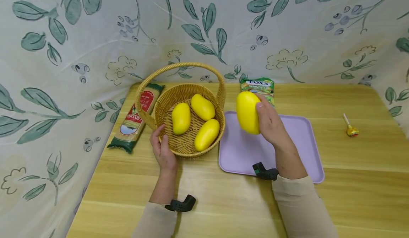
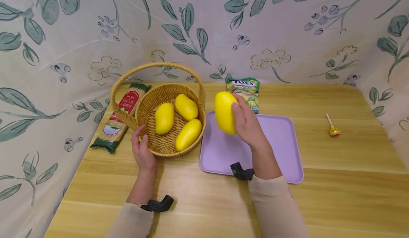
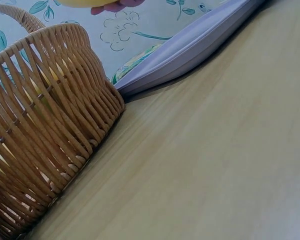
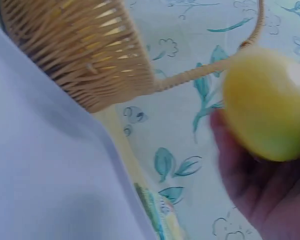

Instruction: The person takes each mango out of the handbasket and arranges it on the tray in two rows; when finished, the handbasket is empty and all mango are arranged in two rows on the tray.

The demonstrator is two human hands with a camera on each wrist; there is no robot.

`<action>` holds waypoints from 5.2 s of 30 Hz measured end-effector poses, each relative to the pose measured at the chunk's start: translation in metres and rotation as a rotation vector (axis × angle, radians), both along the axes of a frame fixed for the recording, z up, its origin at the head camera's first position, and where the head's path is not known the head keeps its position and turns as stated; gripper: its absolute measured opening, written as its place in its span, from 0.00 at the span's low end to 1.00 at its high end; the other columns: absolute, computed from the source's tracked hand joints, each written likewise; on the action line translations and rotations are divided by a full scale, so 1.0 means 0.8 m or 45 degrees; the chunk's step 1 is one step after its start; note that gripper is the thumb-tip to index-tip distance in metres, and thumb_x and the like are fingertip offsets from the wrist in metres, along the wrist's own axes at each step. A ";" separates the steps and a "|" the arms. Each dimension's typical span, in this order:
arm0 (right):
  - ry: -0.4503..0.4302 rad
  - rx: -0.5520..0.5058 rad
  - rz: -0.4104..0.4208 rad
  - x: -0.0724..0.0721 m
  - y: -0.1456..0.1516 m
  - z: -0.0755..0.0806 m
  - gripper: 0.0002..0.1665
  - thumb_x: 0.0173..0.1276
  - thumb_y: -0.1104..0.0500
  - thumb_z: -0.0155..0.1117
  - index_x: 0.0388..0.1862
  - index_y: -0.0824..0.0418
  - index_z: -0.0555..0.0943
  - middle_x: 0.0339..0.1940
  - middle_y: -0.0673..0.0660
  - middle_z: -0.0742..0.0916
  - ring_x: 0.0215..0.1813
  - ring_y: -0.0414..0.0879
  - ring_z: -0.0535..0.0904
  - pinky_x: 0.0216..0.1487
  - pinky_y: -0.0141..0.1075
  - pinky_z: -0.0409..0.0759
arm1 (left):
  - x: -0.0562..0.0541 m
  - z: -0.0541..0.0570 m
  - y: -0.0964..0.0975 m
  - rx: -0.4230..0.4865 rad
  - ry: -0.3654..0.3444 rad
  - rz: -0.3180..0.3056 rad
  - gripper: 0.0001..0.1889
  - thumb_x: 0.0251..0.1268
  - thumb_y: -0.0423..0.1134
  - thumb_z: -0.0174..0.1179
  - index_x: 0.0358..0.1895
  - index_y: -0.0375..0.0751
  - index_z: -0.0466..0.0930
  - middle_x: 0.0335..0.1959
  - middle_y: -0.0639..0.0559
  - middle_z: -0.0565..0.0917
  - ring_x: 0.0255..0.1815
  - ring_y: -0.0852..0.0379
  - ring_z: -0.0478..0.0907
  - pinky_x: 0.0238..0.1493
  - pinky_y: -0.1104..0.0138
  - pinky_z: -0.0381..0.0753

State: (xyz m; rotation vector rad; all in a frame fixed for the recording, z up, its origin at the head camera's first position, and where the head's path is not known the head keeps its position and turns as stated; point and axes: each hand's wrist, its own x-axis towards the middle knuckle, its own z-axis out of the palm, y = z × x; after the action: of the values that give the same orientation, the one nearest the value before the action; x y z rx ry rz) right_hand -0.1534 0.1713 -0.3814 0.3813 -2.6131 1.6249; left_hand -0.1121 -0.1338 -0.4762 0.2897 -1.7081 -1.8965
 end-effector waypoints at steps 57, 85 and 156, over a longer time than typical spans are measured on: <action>-0.512 0.104 -0.374 -0.036 -0.038 -0.071 0.33 0.77 0.38 0.55 0.72 0.56 0.73 0.51 0.64 0.85 0.27 0.45 0.85 0.30 0.33 0.84 | -0.001 -0.001 -0.001 -0.001 -0.011 -0.009 0.20 0.73 0.30 0.42 0.63 0.27 0.71 0.68 0.40 0.67 0.71 0.56 0.63 0.76 0.60 0.60; -0.240 0.413 -0.300 0.009 -0.036 0.018 0.39 0.74 0.36 0.58 0.78 0.50 0.68 0.70 0.61 0.79 0.62 0.59 0.81 0.54 0.55 0.84 | 0.001 0.000 -0.002 -0.015 -0.014 -0.011 0.20 0.73 0.30 0.43 0.63 0.26 0.71 0.63 0.52 0.70 0.71 0.58 0.63 0.77 0.60 0.55; -0.039 0.793 0.788 -0.030 -0.153 0.010 0.39 0.62 0.53 0.77 0.72 0.52 0.76 0.69 0.54 0.80 0.68 0.50 0.76 0.72 0.47 0.73 | 0.000 0.000 -0.003 -0.040 -0.016 -0.036 0.20 0.75 0.31 0.42 0.64 0.26 0.71 0.69 0.37 0.65 0.74 0.53 0.61 0.78 0.57 0.53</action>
State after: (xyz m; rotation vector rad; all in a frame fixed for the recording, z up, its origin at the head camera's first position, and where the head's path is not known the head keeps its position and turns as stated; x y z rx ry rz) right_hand -0.1771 0.0489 -0.3734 1.2976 -3.1684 0.8172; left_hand -0.1120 -0.1359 -0.4758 0.2673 -1.7576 -1.8896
